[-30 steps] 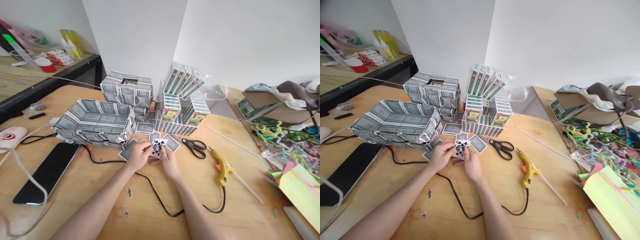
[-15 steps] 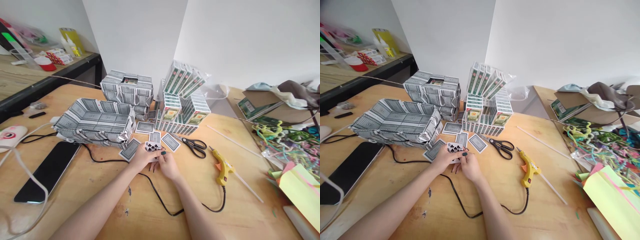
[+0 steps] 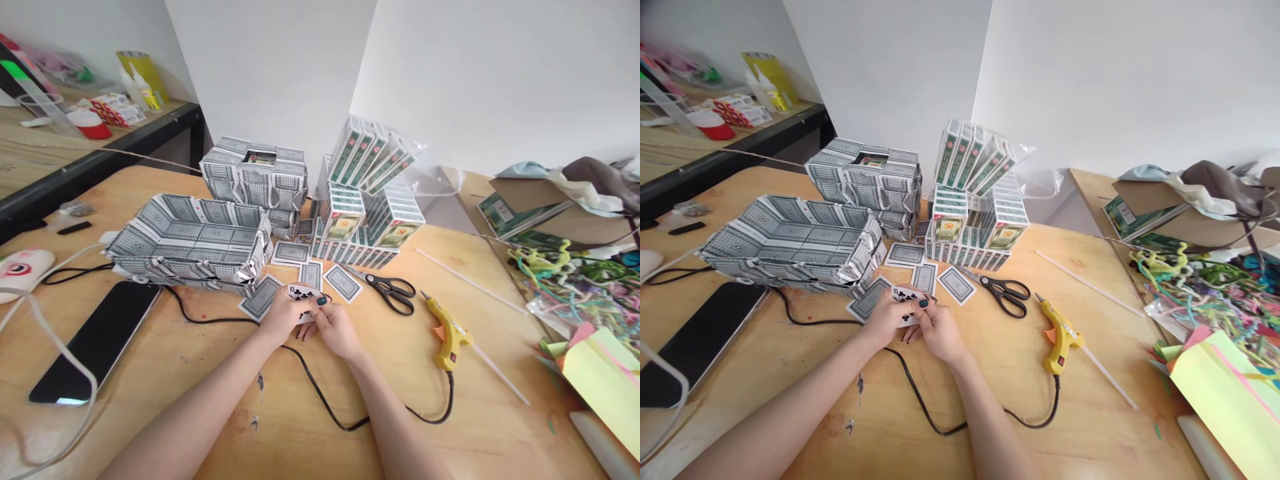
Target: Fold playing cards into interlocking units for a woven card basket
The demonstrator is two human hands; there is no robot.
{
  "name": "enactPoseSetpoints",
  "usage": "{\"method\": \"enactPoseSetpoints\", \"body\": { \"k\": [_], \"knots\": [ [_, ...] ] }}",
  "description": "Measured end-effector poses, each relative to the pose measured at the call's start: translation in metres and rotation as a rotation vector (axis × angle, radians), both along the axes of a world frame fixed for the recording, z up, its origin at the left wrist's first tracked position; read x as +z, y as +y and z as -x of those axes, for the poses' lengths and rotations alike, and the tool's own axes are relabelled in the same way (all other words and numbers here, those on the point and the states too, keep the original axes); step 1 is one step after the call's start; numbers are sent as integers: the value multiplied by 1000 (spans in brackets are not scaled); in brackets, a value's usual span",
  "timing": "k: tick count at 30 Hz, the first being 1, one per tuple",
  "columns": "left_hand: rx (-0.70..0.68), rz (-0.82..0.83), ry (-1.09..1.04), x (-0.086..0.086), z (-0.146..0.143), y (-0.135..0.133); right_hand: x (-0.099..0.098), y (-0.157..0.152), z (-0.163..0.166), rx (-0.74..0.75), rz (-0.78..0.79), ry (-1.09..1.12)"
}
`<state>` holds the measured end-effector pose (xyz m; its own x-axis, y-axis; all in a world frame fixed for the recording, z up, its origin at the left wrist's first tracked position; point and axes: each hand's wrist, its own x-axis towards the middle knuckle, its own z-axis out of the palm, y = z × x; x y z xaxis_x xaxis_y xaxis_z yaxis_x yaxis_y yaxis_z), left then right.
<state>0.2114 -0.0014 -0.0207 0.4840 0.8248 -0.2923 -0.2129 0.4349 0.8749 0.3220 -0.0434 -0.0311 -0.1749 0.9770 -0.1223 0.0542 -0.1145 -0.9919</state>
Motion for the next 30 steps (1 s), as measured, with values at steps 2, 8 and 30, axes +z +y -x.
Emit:
{"method": "enactPoseSetpoints", "body": {
  "k": [2,8,30],
  "knots": [
    [12,22,-23,1,-1,0,1,0,0,-16,6,16],
    [127,-13,-45,2,-4,-2,2,-1,-3,-96,0,74],
    [149,-1123,605,-2,14,7,-4,-1,-15,-477,-455,-540]
  ]
}}
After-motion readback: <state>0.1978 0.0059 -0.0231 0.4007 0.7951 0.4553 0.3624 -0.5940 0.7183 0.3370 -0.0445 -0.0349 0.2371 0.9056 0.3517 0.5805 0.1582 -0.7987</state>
